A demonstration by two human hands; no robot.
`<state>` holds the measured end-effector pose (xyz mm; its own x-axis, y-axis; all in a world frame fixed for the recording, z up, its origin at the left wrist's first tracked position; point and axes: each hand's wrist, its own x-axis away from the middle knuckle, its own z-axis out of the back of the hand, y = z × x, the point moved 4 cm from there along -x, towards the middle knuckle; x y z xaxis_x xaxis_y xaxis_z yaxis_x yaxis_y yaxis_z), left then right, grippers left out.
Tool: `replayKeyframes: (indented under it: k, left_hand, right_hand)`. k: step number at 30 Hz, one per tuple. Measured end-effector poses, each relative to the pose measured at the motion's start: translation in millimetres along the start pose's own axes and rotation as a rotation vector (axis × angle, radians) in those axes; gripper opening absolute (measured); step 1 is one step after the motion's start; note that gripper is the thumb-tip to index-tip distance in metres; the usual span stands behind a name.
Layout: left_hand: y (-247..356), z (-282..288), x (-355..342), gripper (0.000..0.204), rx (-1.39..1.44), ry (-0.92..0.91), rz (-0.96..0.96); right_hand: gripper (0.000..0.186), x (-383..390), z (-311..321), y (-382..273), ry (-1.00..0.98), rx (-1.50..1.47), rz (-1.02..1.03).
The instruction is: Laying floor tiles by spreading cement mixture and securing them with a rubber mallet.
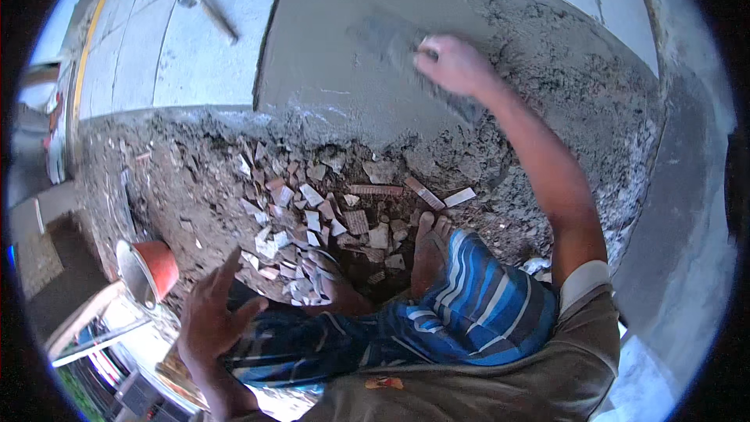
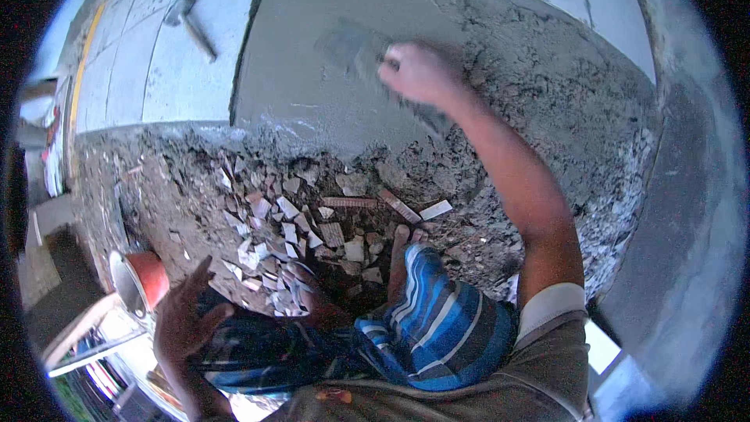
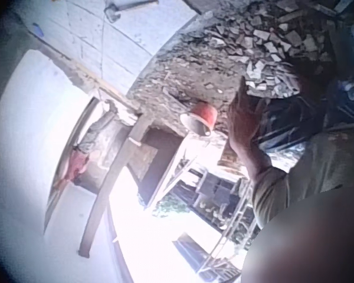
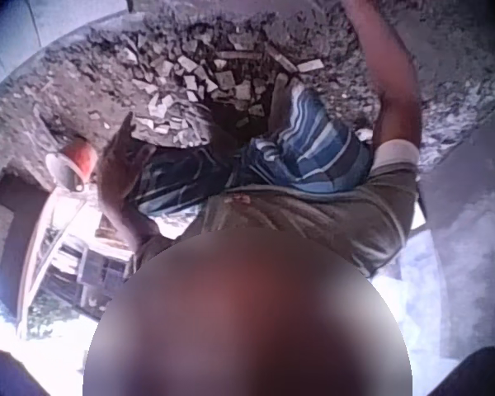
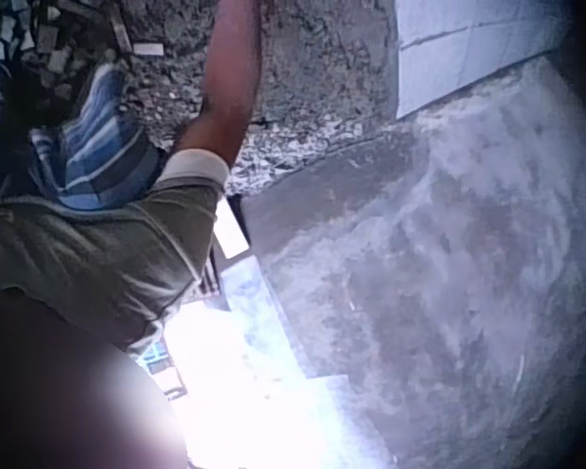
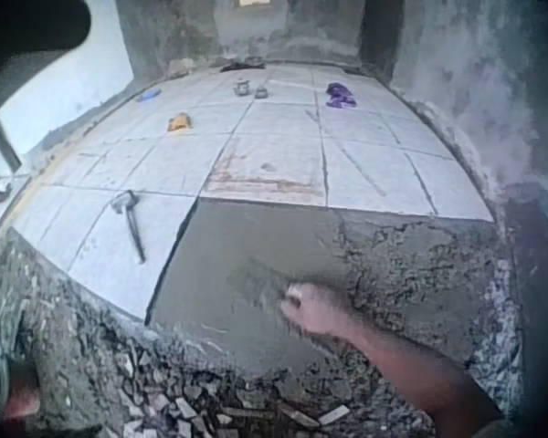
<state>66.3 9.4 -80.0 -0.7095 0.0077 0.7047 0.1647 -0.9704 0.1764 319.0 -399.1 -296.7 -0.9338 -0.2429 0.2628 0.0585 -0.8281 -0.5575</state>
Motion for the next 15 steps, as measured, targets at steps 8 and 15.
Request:
replayKeyframes:
  k: [8,15]
  left_hand:
    - [50,11,23,0.090,-0.103,0.170,-0.359]
    - [36,9,43,0.088,-0.049,0.185,-0.272]
  right_hand:
    - [0.045,97,-20,-23,-0.210,0.192,-0.009]
    - [0.043,178,-16,29,0.099,0.031,-0.204]
